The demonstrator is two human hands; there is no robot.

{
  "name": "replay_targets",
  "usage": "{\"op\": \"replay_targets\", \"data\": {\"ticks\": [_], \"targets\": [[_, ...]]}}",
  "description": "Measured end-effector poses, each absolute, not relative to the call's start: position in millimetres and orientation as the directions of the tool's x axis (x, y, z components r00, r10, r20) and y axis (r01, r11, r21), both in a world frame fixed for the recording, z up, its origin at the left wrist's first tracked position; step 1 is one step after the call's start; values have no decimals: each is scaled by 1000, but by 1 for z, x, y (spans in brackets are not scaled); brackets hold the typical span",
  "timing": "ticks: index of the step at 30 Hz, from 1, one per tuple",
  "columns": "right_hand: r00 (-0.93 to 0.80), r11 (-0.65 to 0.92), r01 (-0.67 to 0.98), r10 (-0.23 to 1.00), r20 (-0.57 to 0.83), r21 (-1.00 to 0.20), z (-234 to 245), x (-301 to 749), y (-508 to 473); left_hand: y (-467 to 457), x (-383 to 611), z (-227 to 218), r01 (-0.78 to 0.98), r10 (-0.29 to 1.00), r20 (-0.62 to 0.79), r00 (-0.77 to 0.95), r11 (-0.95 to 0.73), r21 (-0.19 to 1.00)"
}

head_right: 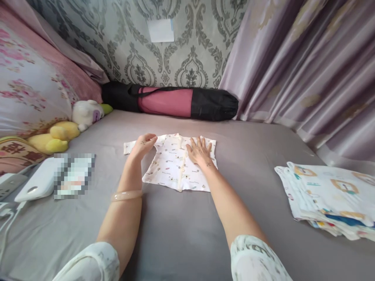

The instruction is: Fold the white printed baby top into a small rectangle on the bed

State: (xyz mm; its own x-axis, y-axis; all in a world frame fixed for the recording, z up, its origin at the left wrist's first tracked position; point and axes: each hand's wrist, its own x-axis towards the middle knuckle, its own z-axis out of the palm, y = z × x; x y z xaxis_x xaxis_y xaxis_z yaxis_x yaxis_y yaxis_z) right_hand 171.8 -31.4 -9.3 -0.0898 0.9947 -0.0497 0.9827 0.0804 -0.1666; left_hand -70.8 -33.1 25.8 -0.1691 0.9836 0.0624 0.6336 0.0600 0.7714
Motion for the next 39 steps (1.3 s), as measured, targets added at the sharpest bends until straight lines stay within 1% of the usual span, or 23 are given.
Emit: {"op": "replay_targets", "data": {"ticks": [3,6,7,9,11,14,17,19,24,28,33,36,39], "targets": [[-86,74,983,994,-67,-168,-11,175,-28,-32,-80,23,624,977,64,-202,78,777],[-77,48,977,988,-131,-207,-5,174,-25,-33,-88,22,639,961,66,-267,126,759],[-75,46,975,988,-131,-217,-1,172,-25,-33,-90,22,647,953,70,-296,146,749],[-109,87,971,990,-89,-222,6,163,-26,-34,-95,23,665,933,81,-350,186,724],[-192,179,959,981,-40,-219,10,151,-29,-35,-100,24,681,910,85,-406,239,693],[-291,277,935,956,-33,-221,6,135,-32,-37,-106,24,676,845,83,-529,360,643],[-302,288,935,952,-41,-207,-5,129,-31,-38,-112,22,617,742,80,-665,487,618],[-303,288,936,952,-47,-203,-11,129,-30,-38,-116,19,576,695,70,-716,531,621],[-308,290,935,950,-61,-206,-9,133,-29,-40,-117,14,513,658,9,-753,578,635],[-307,271,934,942,-134,-233,4,130,-22,-42,-113,16,489,613,-35,-789,663,567],[-350,342,919,937,-4,-196,8,112,-8,-41,-113,15,508,621,-32,-783,667,545],[-368,364,910,930,18,-197,0,102,-5,-38,-118,11,505,619,-27,-785,665,550],[-356,351,910,934,20,-219,-12,99,-5,-34,-123,5,507,623,-20,-782,655,561]]}}
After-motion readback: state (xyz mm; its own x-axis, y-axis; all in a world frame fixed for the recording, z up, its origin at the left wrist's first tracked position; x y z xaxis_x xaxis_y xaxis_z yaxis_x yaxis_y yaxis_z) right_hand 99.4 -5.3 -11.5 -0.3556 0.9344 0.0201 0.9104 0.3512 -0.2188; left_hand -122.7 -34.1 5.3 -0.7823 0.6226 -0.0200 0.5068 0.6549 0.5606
